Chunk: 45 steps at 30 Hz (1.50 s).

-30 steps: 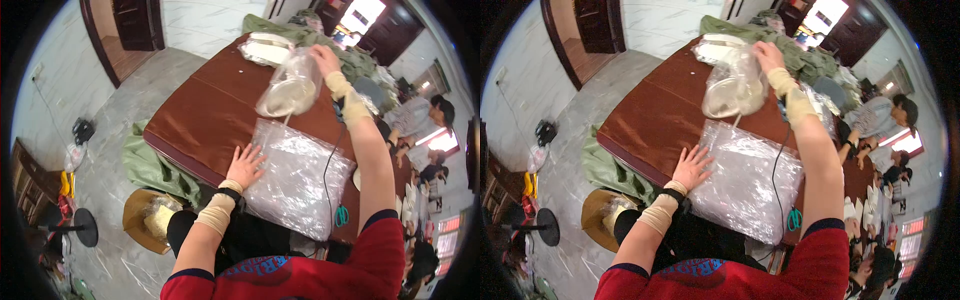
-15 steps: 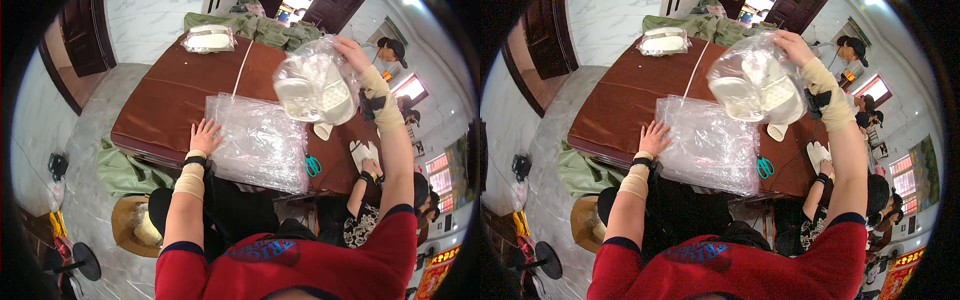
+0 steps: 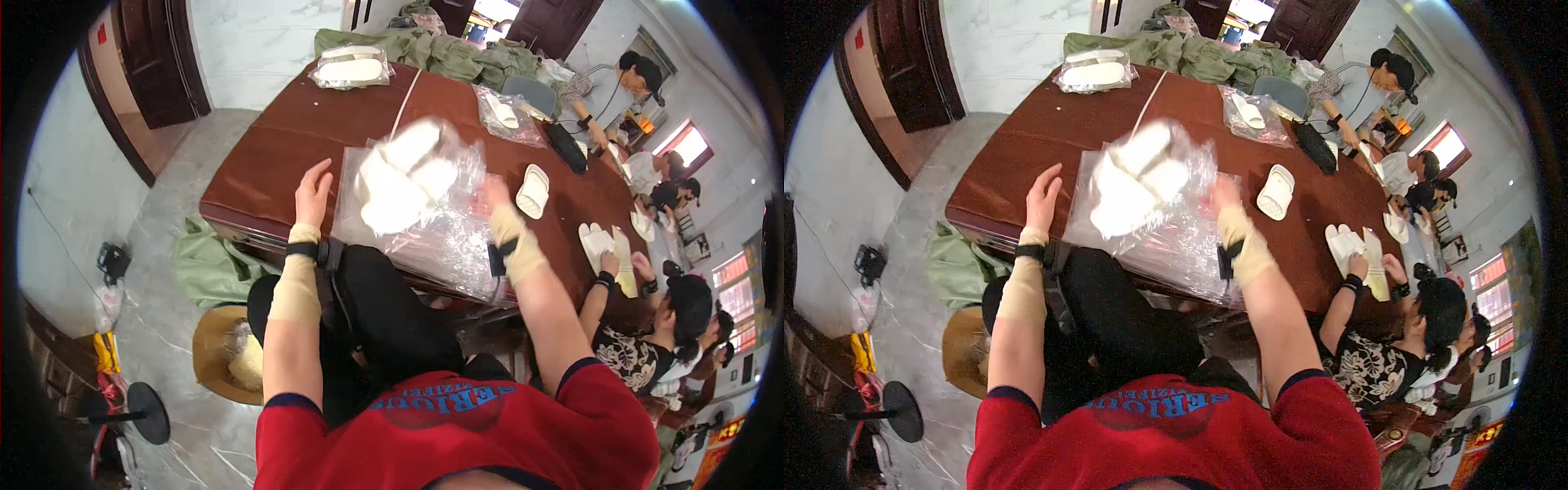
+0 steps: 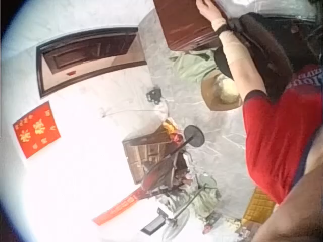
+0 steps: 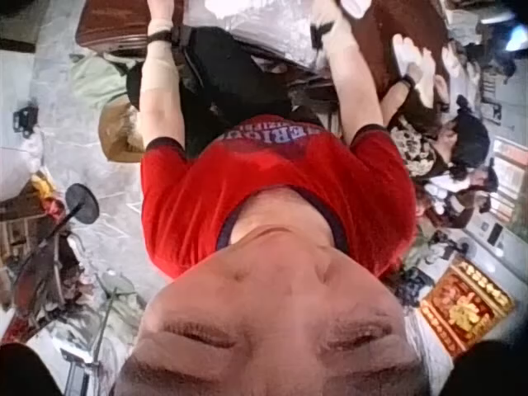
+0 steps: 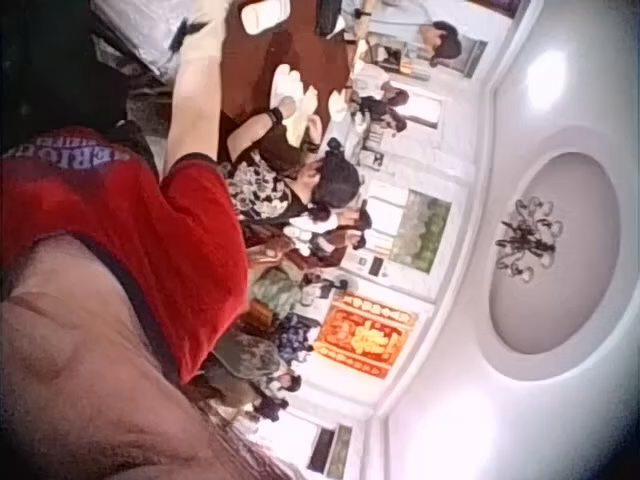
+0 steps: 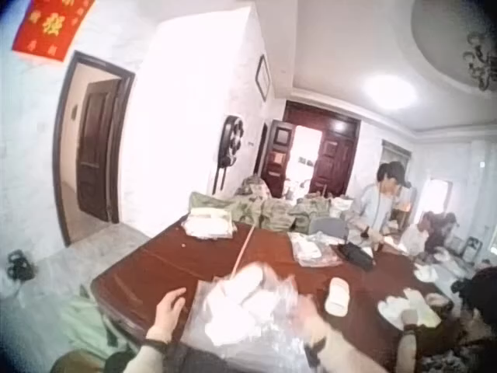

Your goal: Trimming excess material from white slippers and placing them into plastic bags.

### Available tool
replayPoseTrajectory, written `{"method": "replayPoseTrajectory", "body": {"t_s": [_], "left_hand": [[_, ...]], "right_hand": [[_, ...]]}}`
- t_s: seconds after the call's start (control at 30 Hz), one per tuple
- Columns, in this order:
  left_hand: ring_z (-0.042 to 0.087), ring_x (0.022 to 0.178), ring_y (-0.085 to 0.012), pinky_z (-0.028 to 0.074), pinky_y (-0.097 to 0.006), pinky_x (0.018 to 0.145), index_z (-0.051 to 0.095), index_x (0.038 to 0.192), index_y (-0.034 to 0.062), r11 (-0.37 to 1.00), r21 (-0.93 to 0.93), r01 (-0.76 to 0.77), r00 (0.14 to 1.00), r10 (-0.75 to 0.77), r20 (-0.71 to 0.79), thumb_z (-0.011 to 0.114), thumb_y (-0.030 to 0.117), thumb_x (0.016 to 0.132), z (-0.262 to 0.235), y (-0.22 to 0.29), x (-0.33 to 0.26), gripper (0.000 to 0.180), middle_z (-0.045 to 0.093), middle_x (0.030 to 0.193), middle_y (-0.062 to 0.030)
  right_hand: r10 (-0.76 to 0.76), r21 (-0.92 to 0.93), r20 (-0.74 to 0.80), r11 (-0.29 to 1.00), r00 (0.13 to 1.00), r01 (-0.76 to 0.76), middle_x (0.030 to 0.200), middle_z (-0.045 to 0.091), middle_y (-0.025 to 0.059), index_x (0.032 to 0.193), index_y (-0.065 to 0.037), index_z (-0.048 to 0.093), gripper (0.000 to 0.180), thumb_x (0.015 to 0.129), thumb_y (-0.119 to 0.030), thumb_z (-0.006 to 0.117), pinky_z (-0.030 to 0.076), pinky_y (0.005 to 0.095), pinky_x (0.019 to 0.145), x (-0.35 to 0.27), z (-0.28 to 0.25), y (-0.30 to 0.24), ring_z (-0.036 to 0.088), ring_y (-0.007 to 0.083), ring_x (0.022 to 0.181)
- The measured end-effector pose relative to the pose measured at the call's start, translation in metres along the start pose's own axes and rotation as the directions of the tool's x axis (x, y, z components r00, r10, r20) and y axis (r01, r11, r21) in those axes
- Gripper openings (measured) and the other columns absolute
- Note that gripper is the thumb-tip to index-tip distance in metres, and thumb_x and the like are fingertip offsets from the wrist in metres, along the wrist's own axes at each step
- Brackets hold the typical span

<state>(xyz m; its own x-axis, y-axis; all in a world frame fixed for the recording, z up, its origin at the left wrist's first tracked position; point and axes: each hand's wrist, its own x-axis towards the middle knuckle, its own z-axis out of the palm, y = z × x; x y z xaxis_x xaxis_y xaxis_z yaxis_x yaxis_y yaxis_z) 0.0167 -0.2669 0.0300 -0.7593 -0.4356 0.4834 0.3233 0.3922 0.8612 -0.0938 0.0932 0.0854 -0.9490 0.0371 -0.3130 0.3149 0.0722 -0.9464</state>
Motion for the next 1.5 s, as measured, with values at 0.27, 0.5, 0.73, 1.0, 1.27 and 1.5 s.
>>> {"method": "replayPoseTrajectory", "body": {"t_s": [0.27,0.5,0.73,1.0,1.27,1.5], "left_hand": [[0.066,0.088,-0.0239,0.050,-0.033,0.077,0.063,0.104,0.0034,0.921,0.384,-0.062,0.876,-0.134,0.463,0.065,0.025,0.087,-0.002,0.029,-0.016,0.028,0.067,0.094,-0.0136],[0.066,0.081,-0.0298,0.048,-0.042,0.075,0.058,0.105,0.0112,0.740,0.624,-0.250,0.646,-0.353,0.677,0.069,0.052,0.076,0.013,0.025,-0.013,0.052,0.069,0.083,-0.0074],[0.067,0.078,-0.0266,0.049,-0.038,0.075,0.059,0.095,0.0081,0.789,0.613,-0.036,0.574,-0.486,0.659,0.070,0.045,0.075,0.035,0.015,-0.003,0.044,0.070,0.077,-0.0080],[0.062,0.057,-0.0164,0.048,-0.028,0.056,0.057,0.084,0.0032,0.959,0.282,-0.018,0.852,-0.133,0.507,0.061,0.004,0.079,0.054,0.008,0.012,0.007,0.062,0.064,-0.0080],[0.062,0.064,-0.0168,0.049,-0.030,0.062,0.058,0.091,0.0017,0.905,0.418,-0.078,0.839,-0.167,0.518,0.061,0.004,0.079,0.026,-0.018,0.001,0.013,0.063,0.071,-0.0101],[0.061,0.102,-0.0293,0.047,-0.036,0.088,0.059,0.114,0.0025,0.965,0.244,-0.096,0.863,-0.041,0.504,0.053,0.009,0.092,0.060,0.005,0.020,0.023,0.064,0.108,-0.0143]], "right_hand": [[-0.701,-0.751,-0.062,0.501,0.710,0.429,0.104,0.056,0.0167,0.129,-0.011,0.047,0.049,0.088,-0.033,0.060,0.049,0.0484,0.075,-0.008,-0.027,0.103,0.060,0.0358,0.092],[-0.842,-0.829,0.067,0.252,0.536,0.500,0.106,0.058,0.0140,0.111,-0.010,0.056,0.039,0.079,-0.028,0.069,0.042,0.0399,0.090,-0.011,0.004,0.043,0.053,0.0333,0.104],[-0.753,-0.368,-0.015,0.616,0.658,0.696,0.088,0.063,0.0103,0.093,-0.006,0.056,0.015,0.083,-0.013,0.065,0.050,0.0341,0.066,0.002,0.002,0.029,0.063,0.0242,0.073],[-0.698,-0.023,-0.205,0.704,0.686,0.710,0.088,0.061,0.0014,0.101,-0.007,0.052,0.008,0.095,-0.013,0.054,0.051,0.0252,0.070,-0.031,-0.024,0.000,0.064,0.0125,0.081],[-0.486,-0.455,0.032,0.771,0.873,0.445,0.085,0.060,0.0106,0.092,-0.003,0.060,0.013,0.084,-0.013,0.064,0.047,0.0328,0.069,-0.102,-0.109,0.147,0.060,0.0222,0.073],[-0.679,-0.445,-0.243,0.713,0.693,0.542,0.097,0.063,0.0157,0.099,-0.004,0.057,0.013,0.089,-0.011,0.057,0.049,0.0387,0.076,-0.105,-0.091,0.042,0.061,0.0347,0.089]]}}
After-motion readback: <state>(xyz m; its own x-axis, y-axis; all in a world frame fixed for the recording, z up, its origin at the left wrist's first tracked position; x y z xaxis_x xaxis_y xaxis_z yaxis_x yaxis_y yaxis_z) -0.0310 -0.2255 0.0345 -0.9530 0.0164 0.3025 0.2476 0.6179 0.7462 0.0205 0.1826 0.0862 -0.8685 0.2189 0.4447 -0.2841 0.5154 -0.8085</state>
